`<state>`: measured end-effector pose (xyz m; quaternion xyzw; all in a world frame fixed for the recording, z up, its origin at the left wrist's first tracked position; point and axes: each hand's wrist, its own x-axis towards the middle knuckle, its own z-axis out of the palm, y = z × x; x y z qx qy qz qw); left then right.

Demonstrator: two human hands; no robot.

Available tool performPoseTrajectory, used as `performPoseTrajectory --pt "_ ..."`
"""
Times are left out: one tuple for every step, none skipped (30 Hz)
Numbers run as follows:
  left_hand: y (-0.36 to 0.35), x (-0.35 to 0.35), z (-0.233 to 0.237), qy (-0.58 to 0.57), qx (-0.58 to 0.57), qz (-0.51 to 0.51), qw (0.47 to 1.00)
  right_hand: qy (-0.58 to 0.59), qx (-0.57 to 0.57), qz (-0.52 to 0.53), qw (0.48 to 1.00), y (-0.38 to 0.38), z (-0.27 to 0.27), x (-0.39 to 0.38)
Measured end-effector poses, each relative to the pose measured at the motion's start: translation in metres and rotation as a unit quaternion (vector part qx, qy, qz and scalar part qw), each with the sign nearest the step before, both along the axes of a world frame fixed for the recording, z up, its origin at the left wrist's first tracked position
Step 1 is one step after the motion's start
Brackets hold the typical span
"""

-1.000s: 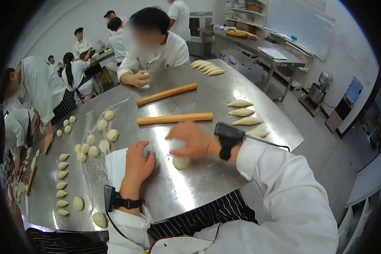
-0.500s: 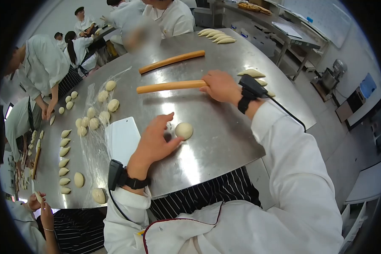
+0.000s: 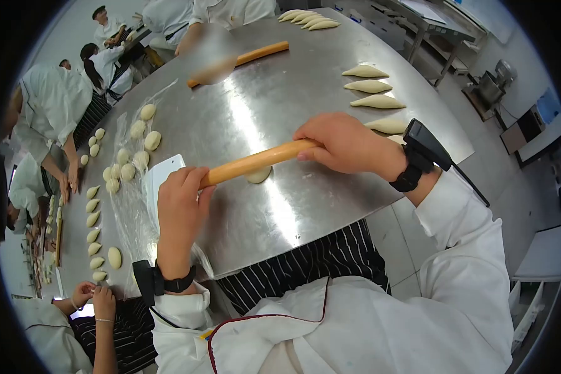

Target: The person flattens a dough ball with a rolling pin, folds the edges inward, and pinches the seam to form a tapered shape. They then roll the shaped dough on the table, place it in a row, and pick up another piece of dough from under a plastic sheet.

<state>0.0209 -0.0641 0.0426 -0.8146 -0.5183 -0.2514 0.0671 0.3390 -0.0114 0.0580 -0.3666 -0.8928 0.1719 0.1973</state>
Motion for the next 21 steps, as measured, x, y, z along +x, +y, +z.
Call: performPoseTrajectory --pt "-0.003 0.000 0.000 -0.008 -0.010 0.001 1.000 -0.021 0.002 -0.009 1.000 0.000 0.000 -0.001" --pt "-0.005 0.000 -0.001 -0.006 -0.012 0.006 1.000 -0.041 0.005 -0.018 0.999 0.001 -0.001 -0.003" --pt "-0.005 0.001 -0.003 -0.014 -0.011 0.004 1.000 -0.040 0.003 -0.013 0.999 0.000 -0.003 -0.005" --pt "-0.005 0.001 -0.004 -0.022 -0.011 0.003 1.000 -0.052 0.032 -0.033 0.998 -0.002 -0.008 -0.007" --pt "-0.005 0.000 -0.007 -0.021 -0.012 0.006 1.000 -0.064 0.062 -0.055 0.994 -0.004 -0.013 -0.009" --pt "-0.006 0.000 -0.009 -0.008 -0.049 0.015 0.999 -0.064 0.060 -0.053 0.995 -0.008 -0.019 -0.011" --pt "-0.007 0.000 -0.012 0.005 -0.087 0.023 0.996 -0.045 0.086 -0.064 0.993 -0.014 -0.026 -0.012" --pt "-0.008 0.005 -0.020 0.003 -0.094 0.024 0.995 -0.028 0.107 -0.076 0.991 -0.015 -0.034 -0.012" --pt "-0.013 0.011 -0.026 0.050 -0.044 0.042 0.997 -0.029 0.102 -0.075 0.992 -0.019 -0.038 -0.013" --pt "-0.016 0.015 -0.031 0.097 0.006 0.059 0.993 -0.051 0.146 -0.084 0.984 -0.021 -0.042 -0.014" --pt "-0.016 0.016 -0.032 0.098 0.002 0.058 0.994 -0.070 0.191 -0.093 0.975 -0.020 -0.046 -0.014" --pt "-0.015 0.017 -0.031 0.102 -0.028 0.062 0.993 -0.071 0.187 -0.094 0.975 -0.018 -0.045 -0.014" --pt "-0.013 0.019 -0.030 0.104 -0.059 0.064 0.991 -0.083 0.168 -0.092 0.978 -0.014 -0.040 -0.015" --pt "-0.009 0.019 -0.030 0.103 -0.065 0.062 0.991 -0.095 0.148 -0.088 0.980 -0.011 -0.039 -0.016" --pt "-0.002 0.017 -0.029 0.106 -0.081 0.062 0.989 -0.097 0.141 -0.087 0.981 -0.005 -0.043 -0.016" --pt "0.007 0.015 -0.027 0.109 -0.096 0.063 0.987 -0.115 0.146 -0.089 0.979 0.004 -0.048 -0.017" --pt "0.015 0.015 -0.024 0.110 -0.101 0.061 0.987 -0.131 0.152 -0.091 0.975 0.012 -0.051 -0.018" --pt "0.024 0.015 -0.019 0.122 -0.138 0.067 0.981 -0.131 0.147 -0.091 0.976 0.020 -0.051 -0.019" --pt "0.035 0.015 -0.016 0.132 -0.173 0.072 0.973 -0.143 0.129 -0.092 0.977 0.029 -0.050 -0.020" --pt "0.044 0.014 -0.015 0.136 -0.179 0.072 0.972 -0.156 0.111 -0.092 0.977 0.038 -0.049 -0.021" --pt "0.052 0.013 -0.017 0.135 -0.184 0.074 0.971 -0.157 0.106 -0.088 0.978 0.046 -0.048 -0.022"
